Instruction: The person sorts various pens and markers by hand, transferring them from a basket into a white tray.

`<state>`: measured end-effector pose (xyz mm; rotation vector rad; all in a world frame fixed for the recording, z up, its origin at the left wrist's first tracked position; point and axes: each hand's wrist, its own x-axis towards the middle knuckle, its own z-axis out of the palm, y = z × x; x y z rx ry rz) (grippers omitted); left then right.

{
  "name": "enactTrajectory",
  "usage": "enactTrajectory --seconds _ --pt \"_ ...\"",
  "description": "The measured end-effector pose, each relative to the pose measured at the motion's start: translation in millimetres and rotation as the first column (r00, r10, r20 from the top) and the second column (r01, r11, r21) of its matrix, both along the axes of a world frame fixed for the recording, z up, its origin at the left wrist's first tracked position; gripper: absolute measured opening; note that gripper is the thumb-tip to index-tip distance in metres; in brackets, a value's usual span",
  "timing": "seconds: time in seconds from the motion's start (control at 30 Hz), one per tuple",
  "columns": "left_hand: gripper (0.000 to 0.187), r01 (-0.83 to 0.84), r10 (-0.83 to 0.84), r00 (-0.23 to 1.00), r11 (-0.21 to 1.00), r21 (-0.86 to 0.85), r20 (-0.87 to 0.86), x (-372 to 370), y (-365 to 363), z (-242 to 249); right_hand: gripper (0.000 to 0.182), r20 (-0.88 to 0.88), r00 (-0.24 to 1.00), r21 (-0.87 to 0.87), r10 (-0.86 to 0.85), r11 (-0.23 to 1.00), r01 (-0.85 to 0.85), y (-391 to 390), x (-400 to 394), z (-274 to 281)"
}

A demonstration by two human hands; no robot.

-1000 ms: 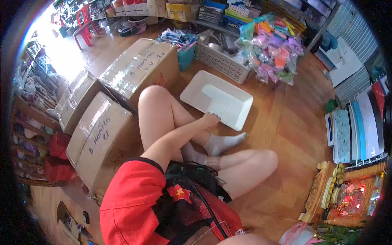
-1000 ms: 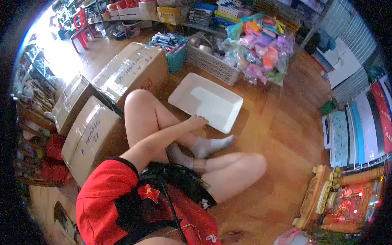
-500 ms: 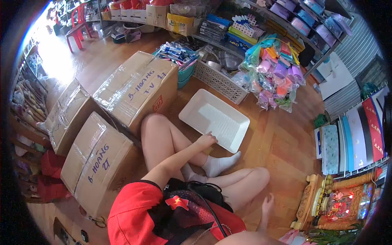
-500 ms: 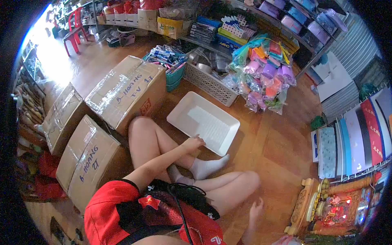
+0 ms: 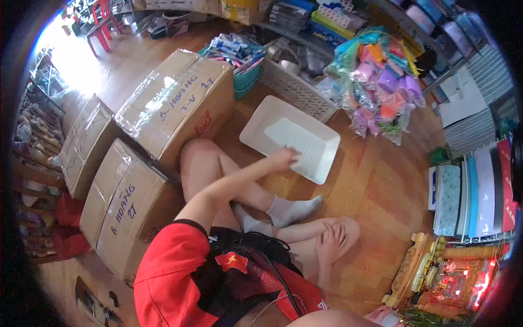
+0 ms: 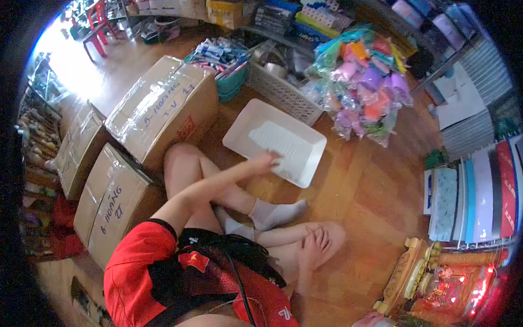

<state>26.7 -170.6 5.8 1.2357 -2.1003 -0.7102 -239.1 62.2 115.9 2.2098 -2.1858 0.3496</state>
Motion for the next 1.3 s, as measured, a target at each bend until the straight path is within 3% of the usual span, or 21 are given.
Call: enactTrajectory --seconds 0.07,0.1,0.13,0.17,0.2,0.27,0.33,0.43,0.5,0.63,0.67,0.77,0.87,0.9,0.93,0.97,1.03,1.07,1.13,1.27,1.3 --pt "0.030 -0.069 0.094 0.988 0.978 -0.196 0.120 30 -28 29 0.033 0.036 0.998 0.022 0.054 0.998 -0.055 -9 -10 -5" --pt "0.030 -0.178 0.190 0.980 0.973 -0.148 0.066 46 -38 46 0.033 0.113 0.993 0.055 0.047 0.997 -0.053 -14 -12 -6" --pt "0.032 -0.190 0.224 0.950 0.968 -0.167 0.220 68 -63 52 0.033 0.186 0.982 0.088 0.033 0.995 -0.050 -21 -13 -5" --pt "0.034 -0.225 0.307 0.920 0.922 -0.315 0.243 89 -78 63 0.032 0.256 0.966 0.118 0.015 0.992 -0.047 -29 -12 -3" --pt "0.032 -0.306 0.454 0.835 0.853 -0.422 0.312 103 -81 93 0.032 0.316 0.949 0.132 0.009 0.990 -0.053 -42 -6 -1" --pt "0.030 -0.397 0.656 0.691 0.695 -0.599 0.303 141 -112 88 0.033 0.433 0.901 0.153 -0.008 0.986 -0.064 -76 13 4" --pt "0.044 -0.434 0.753 0.469 0.651 -0.622 0.461 168 -128 93 0.040 0.513 0.858 0.023 -0.020 1.000 0.009 -115 25 -23" --pt "0.032 -0.387 0.833 0.268 0.553 -0.738 0.484 202 -151 73 0.049 0.550 0.829 0.061 -0.102 0.995 0.082 -175 22 -76" --pt "0.025 -0.394 0.783 0.276 0.622 -0.677 0.558 208 -156 77 0.050 0.634 0.739 0.222 -0.226 0.969 0.106 -205 22 -96" --pt "0.020 -0.345 0.732 0.354 0.680 -0.646 0.581 229 -172 70 0.048 0.417 0.878 0.373 -0.234 0.925 0.069 -217 25 -102" --pt "0.017 -0.182 0.667 0.329 0.739 -0.648 0.668 248 -186 52 0.047 0.362 0.894 0.403 -0.265 0.909 0.107 -215 32 -79" --pt "0.018 -0.379 0.610 0.680 0.767 -0.518 0.406 243 -165 89 0.045 0.357 0.871 0.402 -0.337 0.897 0.183 -209 15 -92" --pt "0.016 -0.360 0.569 0.701 0.803 -0.475 0.430 243 -163 95 0.043 0.397 0.854 0.358 -0.337 0.914 0.194 -199 -38 -123" --pt "0.012 -0.192 0.476 0.741 0.826 -0.530 0.474 266 -180 74 0.044 0.329 0.876 0.393 -0.352 0.895 0.212 -191 -38 -97" --pt "0.013 -0.231 0.488 0.755 0.823 -0.518 0.439 262 -175 80 0.044 0.261 0.894 0.427 -0.363 0.874 0.231 -188 -36 -68" --pt "0.014 -0.271 0.501 0.767 0.820 -0.504 0.402 253 -168 92 0.044 0.319 0.894 0.401 -0.314 0.899 0.173 -188 -52 -87" --pt "0.018 -0.237 0.432 0.688 0.893 -0.382 0.583 246 -163 110 0.045 0.431 0.879 0.331 -0.202 0.942 0.054 -193 -101 -140" --pt "0.020 -0.204 0.390 0.796 0.893 -0.402 0.462 254 -165 99 0.046 0.501 0.838 0.362 -0.217 0.932 0.024 -193 -114 -149" --pt "0.020 -0.228 0.361 0.807 0.920 -0.318 0.468 246 -156 103 0.048 0.637 0.735 0.400 -0.231 0.915 -0.059 -196 -129 -166" --pt "0.022 -0.241 0.367 0.799 0.921 -0.306 0.476 226 -136 119 0.048 0.743 0.649 0.333 -0.165 0.932 -0.144 -204 -133 -169" --pt "0.022 -0.240 0.367 0.769 0.924 -0.296 0.523 221 -132 121 0.046 0.596 0.760 0.417 -0.260 0.909 -0.017 -200 -133 -169"
